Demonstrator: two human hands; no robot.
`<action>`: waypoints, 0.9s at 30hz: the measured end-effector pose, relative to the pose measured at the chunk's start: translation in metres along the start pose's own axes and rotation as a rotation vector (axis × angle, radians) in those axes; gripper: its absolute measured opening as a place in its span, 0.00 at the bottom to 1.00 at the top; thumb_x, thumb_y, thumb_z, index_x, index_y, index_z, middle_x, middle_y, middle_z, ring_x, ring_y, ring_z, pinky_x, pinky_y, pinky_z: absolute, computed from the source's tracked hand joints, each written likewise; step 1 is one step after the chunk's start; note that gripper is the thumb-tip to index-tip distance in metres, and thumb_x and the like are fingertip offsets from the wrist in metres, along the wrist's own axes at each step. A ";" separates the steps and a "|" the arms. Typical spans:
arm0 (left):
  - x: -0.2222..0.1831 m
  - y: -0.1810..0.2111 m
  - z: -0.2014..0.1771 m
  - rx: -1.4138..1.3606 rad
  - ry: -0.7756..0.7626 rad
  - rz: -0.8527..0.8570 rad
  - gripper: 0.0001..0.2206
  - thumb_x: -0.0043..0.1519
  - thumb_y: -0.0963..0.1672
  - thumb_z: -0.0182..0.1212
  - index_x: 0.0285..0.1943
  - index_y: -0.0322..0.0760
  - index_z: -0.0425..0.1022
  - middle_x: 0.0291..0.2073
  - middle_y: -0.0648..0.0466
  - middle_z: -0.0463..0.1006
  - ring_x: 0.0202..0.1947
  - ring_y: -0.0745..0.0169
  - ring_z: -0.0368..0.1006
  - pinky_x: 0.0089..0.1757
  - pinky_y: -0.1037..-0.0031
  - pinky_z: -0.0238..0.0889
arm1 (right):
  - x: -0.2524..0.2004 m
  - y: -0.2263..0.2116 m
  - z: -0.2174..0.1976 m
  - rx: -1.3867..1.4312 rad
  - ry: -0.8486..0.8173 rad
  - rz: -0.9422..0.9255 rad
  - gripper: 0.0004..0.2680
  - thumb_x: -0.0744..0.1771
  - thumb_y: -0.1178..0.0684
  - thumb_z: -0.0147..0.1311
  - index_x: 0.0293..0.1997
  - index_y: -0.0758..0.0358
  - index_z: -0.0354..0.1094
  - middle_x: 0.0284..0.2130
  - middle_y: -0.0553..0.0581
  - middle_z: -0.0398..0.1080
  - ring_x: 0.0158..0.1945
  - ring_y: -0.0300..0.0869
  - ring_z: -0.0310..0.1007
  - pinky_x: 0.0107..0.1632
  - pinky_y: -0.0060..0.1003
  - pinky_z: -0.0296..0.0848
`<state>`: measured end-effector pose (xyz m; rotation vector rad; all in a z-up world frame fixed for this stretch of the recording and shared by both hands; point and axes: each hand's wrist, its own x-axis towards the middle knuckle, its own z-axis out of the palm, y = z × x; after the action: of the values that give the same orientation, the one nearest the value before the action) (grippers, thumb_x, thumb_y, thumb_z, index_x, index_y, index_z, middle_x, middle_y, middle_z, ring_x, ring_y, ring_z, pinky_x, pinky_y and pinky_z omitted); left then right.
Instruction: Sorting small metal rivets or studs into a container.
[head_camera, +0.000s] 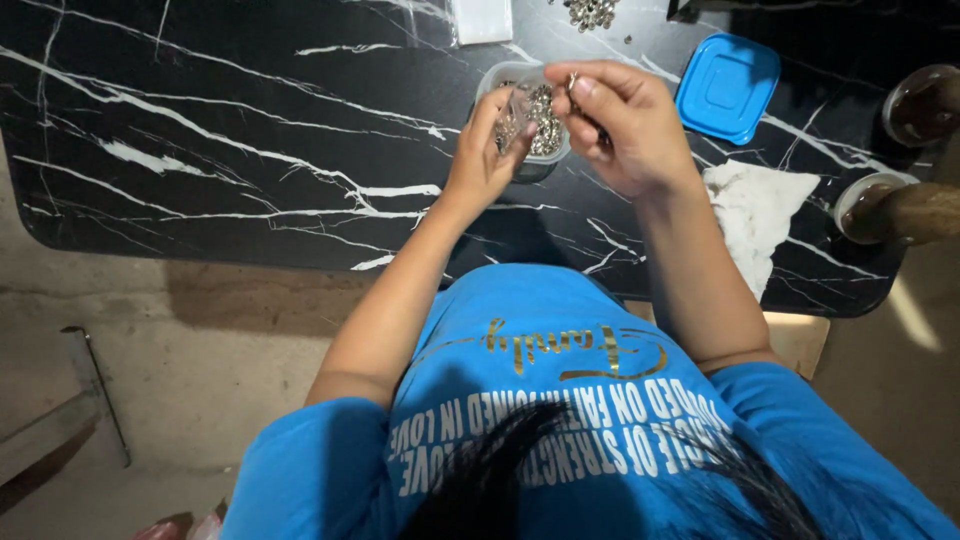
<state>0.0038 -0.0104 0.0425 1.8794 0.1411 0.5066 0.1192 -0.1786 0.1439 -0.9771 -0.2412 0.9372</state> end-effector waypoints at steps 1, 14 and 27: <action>0.000 0.001 0.001 0.000 0.002 0.002 0.19 0.66 0.41 0.67 0.64 0.38 0.65 0.53 0.44 0.77 0.54 0.48 0.78 0.53 0.65 0.71 | -0.001 0.002 -0.002 -0.002 -0.002 -0.001 0.10 0.73 0.58 0.52 0.59 0.73 0.69 0.39 0.56 0.73 0.31 0.32 0.64 0.29 0.24 0.61; 0.007 0.014 -0.001 -0.076 -0.069 0.000 0.17 0.69 0.44 0.62 0.64 0.38 0.65 0.51 0.45 0.77 0.52 0.49 0.78 0.53 0.65 0.70 | 0.000 0.003 0.007 -0.259 0.111 -0.164 0.06 0.69 0.61 0.62 0.48 0.76 0.73 0.27 0.53 0.70 0.24 0.30 0.58 0.26 0.26 0.56; 0.000 -0.009 -0.015 -0.042 -0.069 0.053 0.21 0.64 0.40 0.63 0.65 0.34 0.63 0.55 0.40 0.74 0.57 0.38 0.74 0.56 0.61 0.68 | 0.008 0.021 0.025 -0.277 0.202 -0.232 0.04 0.69 0.61 0.62 0.39 0.72 0.71 0.28 0.58 0.73 0.22 0.33 0.62 0.24 0.28 0.58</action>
<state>-0.0007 0.0056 0.0380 1.8609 0.0352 0.4769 0.0986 -0.1527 0.1397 -1.2610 -0.3117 0.5967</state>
